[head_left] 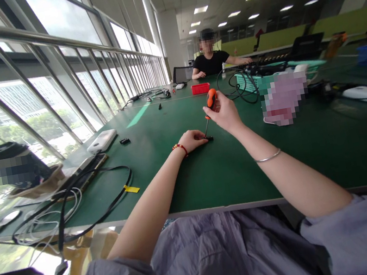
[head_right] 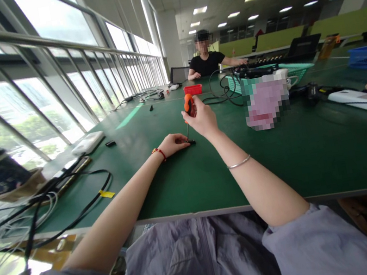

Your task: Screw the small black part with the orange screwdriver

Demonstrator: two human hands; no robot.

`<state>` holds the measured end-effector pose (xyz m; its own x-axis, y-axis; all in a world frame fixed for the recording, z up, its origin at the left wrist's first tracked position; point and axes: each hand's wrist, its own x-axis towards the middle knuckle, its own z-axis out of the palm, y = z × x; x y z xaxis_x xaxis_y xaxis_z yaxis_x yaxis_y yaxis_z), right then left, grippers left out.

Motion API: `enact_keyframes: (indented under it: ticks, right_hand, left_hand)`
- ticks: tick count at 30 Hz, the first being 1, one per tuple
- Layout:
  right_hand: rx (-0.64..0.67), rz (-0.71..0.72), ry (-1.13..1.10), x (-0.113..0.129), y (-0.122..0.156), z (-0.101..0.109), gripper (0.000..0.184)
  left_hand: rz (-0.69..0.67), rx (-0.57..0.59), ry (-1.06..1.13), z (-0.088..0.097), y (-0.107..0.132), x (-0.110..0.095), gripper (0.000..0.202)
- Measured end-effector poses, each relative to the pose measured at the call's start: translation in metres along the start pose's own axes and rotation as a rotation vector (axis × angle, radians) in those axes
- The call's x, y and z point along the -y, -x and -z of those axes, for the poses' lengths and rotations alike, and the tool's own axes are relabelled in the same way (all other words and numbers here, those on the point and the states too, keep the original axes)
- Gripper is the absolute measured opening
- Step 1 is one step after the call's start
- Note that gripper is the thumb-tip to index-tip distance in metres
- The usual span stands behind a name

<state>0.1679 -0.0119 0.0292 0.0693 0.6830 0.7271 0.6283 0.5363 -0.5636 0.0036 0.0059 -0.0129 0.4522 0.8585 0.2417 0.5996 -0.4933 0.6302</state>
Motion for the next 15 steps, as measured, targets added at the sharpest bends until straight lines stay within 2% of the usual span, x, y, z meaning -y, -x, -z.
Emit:
enact_keyframes:
  ticks: [15]
  right_hand:
    - [0.01, -0.029, -0.025, -0.0002, -0.0005, -0.0006, 0.028]
  left_hand:
    - [-0.001, -0.001, 0.012, -0.0007, -0.0008, 0.0011, 0.023]
